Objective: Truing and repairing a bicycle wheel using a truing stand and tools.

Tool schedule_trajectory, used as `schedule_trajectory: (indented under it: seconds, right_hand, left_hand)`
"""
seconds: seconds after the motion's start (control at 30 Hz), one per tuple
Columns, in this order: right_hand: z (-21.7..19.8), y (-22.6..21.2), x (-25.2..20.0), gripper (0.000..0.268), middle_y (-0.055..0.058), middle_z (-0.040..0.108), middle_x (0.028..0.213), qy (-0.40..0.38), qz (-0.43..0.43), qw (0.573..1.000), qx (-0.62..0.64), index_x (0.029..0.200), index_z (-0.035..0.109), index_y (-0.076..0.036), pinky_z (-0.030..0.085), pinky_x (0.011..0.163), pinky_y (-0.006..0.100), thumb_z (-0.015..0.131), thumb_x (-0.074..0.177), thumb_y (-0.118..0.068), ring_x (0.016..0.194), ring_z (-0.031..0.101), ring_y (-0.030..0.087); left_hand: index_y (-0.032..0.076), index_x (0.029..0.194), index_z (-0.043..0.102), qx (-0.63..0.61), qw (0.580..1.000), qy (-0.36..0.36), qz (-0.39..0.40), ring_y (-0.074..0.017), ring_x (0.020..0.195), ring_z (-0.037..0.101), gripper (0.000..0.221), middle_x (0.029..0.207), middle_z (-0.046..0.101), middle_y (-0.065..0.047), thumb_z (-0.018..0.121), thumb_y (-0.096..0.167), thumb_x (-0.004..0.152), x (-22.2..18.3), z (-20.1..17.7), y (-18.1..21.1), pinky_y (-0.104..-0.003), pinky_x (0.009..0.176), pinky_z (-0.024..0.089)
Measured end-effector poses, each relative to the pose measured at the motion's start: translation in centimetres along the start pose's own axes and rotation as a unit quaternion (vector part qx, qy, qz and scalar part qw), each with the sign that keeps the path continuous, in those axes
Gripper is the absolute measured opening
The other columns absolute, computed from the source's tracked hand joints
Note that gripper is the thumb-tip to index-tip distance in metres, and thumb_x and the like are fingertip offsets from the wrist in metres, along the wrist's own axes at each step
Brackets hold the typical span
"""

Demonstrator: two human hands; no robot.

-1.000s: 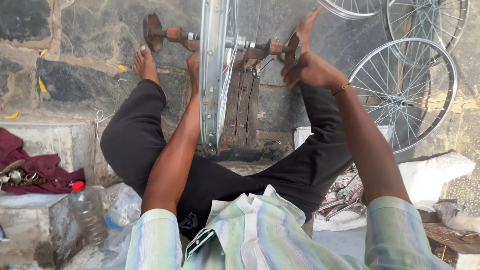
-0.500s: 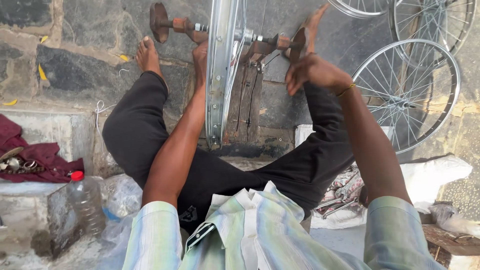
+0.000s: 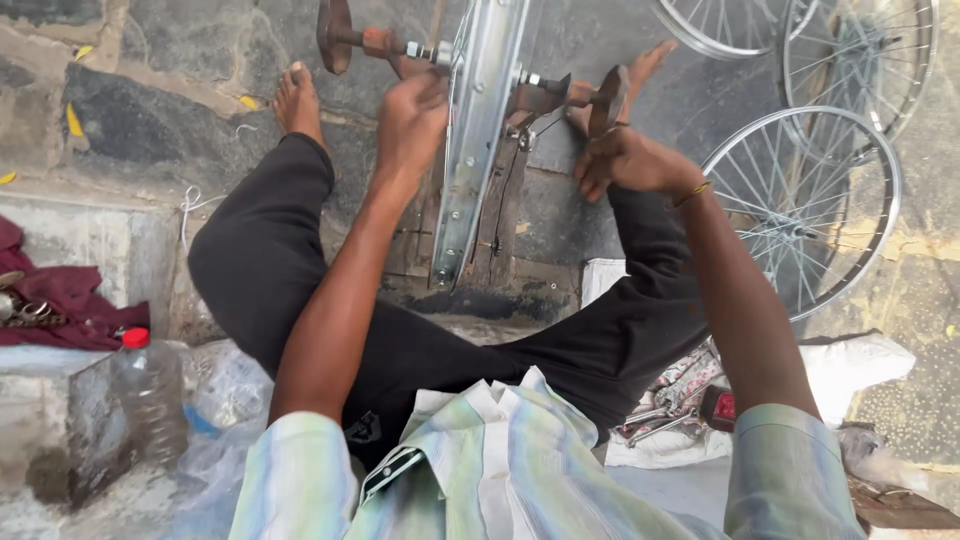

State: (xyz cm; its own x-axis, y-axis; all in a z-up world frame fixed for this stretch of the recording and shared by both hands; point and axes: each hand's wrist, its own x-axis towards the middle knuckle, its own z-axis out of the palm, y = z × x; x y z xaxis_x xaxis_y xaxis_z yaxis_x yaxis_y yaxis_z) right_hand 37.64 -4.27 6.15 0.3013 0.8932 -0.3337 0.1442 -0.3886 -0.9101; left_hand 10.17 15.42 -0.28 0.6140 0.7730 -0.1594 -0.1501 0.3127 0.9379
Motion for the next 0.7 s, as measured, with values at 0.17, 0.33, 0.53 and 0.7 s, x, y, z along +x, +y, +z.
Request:
schedule_trajectory:
  seconds: [0.17, 0.33, 0.53, 0.7]
  right_hand:
    - [0.6, -1.5, 0.7, 0.040, 0.001, 0.068, 0.120, 0.187, -0.059, 0.973, 0.124, 0.137, 0.057, -0.006, 0.065, 0.083, 0.034, 0.058, 0.098, -0.015, 0.106, 0.071, 0.011]
    - [2.2, -1.0, 0.9, 0.020, 0.012, 0.063, 0.094, 0.111, -0.083, 0.982, 0.126, 0.103, 0.059, 0.004, 0.055, 0.060, 0.036, 0.057, 0.103, -0.016, 0.077, 0.070, 0.022]
    - [3.5, -0.1, -5.0, 0.024, 0.012, 0.066, 0.083, 0.225, -0.011, 0.962, 0.157, 0.096, 0.061, 0.001, 0.057, 0.051, 0.036, 0.053, 0.099, -0.021, 0.062, 0.068, 0.021]
    - [2.9, 0.9, -8.3, 0.032, 0.015, 0.066, 0.077, 0.272, 0.058, 0.932, 0.231, 0.097, 0.062, 0.002, 0.057, 0.045, 0.039, 0.051, 0.095, -0.028, 0.057, 0.068, 0.024]
  left_hand:
    - [0.003, 0.144, 0.050, 0.363, 0.798, 0.353, 0.326, -0.0292, 0.129, 0.051, 0.040, 0.141, 0.052, -0.014, 0.064, 0.024, 0.113, -0.4, -3.3, 4.7, -0.046, 0.112, 0.041]
    - [-0.002, 0.149, 0.035, 0.145, 0.931, 0.183, 0.279, -0.0331, 0.134, 0.050, 0.051, 0.144, 0.047, -0.018, 0.047, 0.034, 0.116, 6.2, -4.8, -3.4, -0.050, 0.114, 0.037]
    - [-0.001, 0.126, 0.057, 0.152, 0.958, 0.115, 0.213, -0.0273, 0.114, 0.062, 0.040, 0.119, 0.062, -0.014, 0.054, 0.037, 0.115, 7.7, -2.1, -5.5, -0.041, 0.106, 0.048]
    - [-0.002, 0.134, 0.050, 0.041, 0.958, -0.037, 0.281, -0.0224, 0.115, 0.059, 0.046, 0.124, 0.062, -0.012, 0.053, 0.039, 0.114, 7.9, 1.6, -2.0, -0.038, 0.101, 0.046]
